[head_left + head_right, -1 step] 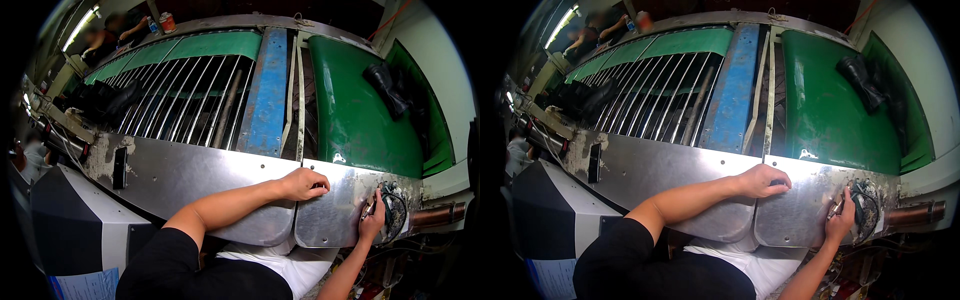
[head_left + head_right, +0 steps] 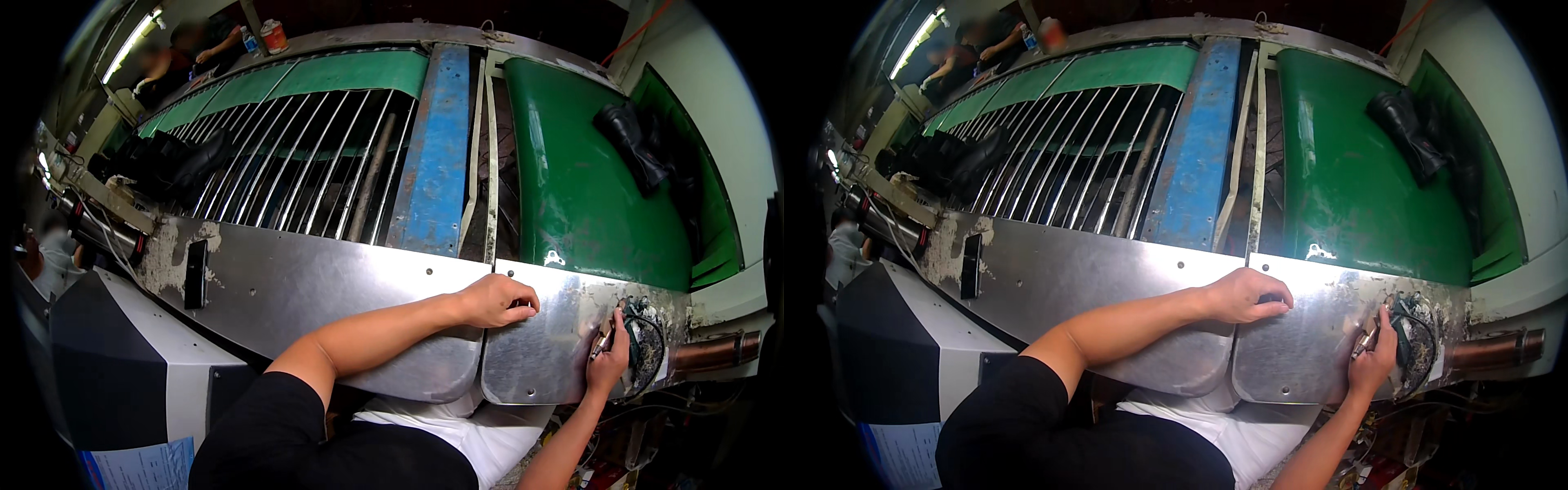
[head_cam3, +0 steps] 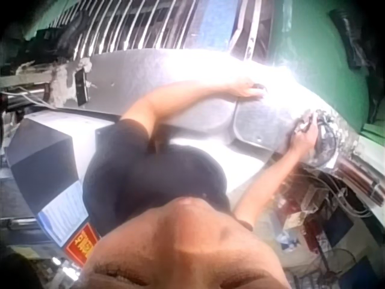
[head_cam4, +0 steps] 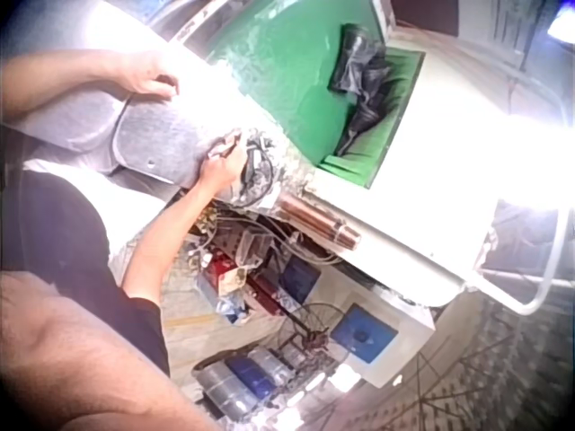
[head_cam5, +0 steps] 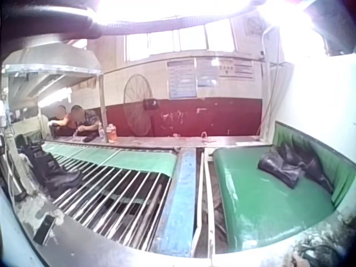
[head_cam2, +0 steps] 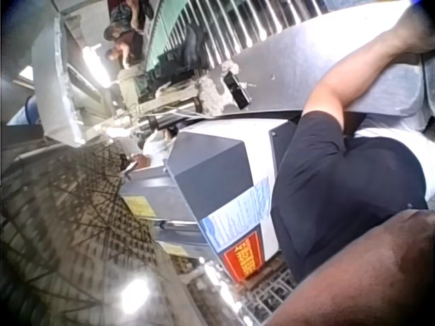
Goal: The person uses a handheld applicator tool to treat the surface and edges of black leather boots and then places them onto a conveyor belt.
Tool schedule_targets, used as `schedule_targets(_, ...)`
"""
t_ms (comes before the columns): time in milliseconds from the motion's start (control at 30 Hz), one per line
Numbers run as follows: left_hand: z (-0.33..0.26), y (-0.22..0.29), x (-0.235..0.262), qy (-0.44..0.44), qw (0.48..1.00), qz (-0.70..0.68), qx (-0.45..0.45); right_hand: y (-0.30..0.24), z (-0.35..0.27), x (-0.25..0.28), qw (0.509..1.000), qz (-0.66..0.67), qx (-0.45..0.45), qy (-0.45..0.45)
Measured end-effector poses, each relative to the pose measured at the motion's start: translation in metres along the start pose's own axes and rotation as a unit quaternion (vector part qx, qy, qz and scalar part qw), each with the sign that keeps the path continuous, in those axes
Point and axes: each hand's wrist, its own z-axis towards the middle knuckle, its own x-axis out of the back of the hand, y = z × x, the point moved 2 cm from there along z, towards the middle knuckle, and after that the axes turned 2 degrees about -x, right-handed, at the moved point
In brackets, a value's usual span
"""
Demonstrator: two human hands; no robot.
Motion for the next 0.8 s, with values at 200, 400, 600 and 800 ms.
schedule_targets(200,-0.0002,0.0010,0.0002,0.006,1.000,0.004,-0.011,-0.0042,0.0009,0.0006,1.000,-0.002,-0.006,-0.004)
schedule_targets(400,0.0004,0.0026,0.0005,0.007,1.000,0.005,-0.008,-0.0027,0.0014,0.0009,1.000,-0.010,0.002,0.001)
schedule_targets(600,0.0008,0.0006,-0.0007,0.012,1.000,0.008,-0.021,-0.0037,0.0016,0.0009,1.000,-0.014,0.005,0.000)
schedule_targets(800,0.0007,0.0012,-0.0007,0.013,1.000,0.002,-0.021,-0.0046,0.0015,0.0016,1.000,-0.013,0.006,0.003)
